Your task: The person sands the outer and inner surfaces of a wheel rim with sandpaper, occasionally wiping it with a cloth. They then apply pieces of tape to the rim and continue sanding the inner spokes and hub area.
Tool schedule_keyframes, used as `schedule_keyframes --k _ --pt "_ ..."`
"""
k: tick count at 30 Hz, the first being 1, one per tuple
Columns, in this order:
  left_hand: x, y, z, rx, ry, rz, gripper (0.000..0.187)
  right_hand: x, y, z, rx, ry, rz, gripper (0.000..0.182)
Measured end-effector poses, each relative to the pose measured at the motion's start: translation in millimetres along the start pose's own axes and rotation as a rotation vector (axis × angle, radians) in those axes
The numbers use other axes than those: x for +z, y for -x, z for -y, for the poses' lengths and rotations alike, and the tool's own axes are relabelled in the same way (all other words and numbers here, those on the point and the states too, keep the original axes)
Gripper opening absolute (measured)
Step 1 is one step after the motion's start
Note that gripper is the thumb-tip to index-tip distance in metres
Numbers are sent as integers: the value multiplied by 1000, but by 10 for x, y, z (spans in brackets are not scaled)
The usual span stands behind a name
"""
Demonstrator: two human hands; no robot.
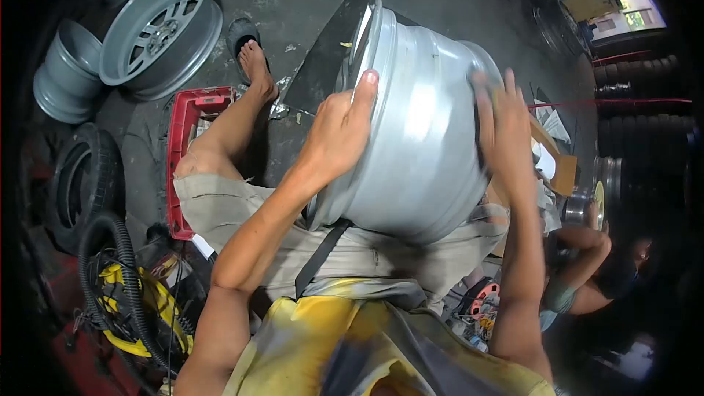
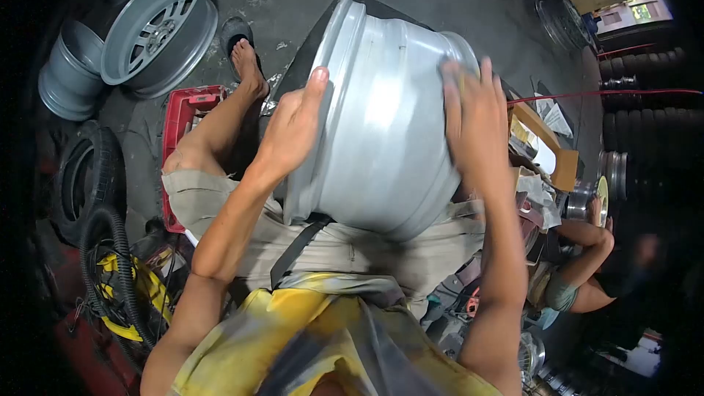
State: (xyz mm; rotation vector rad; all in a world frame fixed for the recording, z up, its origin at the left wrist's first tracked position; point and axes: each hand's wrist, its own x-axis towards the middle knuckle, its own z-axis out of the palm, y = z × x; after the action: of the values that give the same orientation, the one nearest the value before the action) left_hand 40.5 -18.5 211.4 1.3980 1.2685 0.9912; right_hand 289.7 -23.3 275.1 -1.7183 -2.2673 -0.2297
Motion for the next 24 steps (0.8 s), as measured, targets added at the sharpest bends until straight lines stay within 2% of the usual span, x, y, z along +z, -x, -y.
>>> schedule_keyframes --k 2,4,5,7,9,11,12,16,18,19,20,22,24 --pt "-41 26 3 47 33 -44 74 326 -649 -495 139 -89 191 43" --pt "-110 80 -10 -9 -11 28 75 269 -1187 -458 430 -292 556 46" --pt "-134 64 -39 -2 -13 23 75 285 -1152 -448 426 -293 549 46" --pt "-143 -24 -74 41 -41 15 76 313 -886 -431 268 -218 311 46" --pt "-96 -153 -9 73 -19 -3 77 106 -249 -21 183 -88 -21 40" --pt "-84 -213 -41 39 -21 37 78 -67 281 309 113 -56 -43 31" --pt "-63 -226 -46 24 -10 26 78 -145 445 470 143 -57 -15 30" --pt "-34 -137 -30 30 13 -6 79 28 128 245 -18 64 -117 30" --pt "-75 -112 -48 42 12 -34 79 127 -535 14 158 -59 179 37" --pt "-104 -111 -77 24 -12 -9 79 336 -957 -281 222 -91 380 49" --pt "-121 -110 -99 7 -35 19 79 562 -1321 -492 159 -92 492 56" --pt "-126 -261 -99 16 -55 17 78 1163 -1735 -818 172 -69 398 58" --pt "-161 -536 -128 -22 -115 58 78 984 -1702 -564 183 -136 409 56"
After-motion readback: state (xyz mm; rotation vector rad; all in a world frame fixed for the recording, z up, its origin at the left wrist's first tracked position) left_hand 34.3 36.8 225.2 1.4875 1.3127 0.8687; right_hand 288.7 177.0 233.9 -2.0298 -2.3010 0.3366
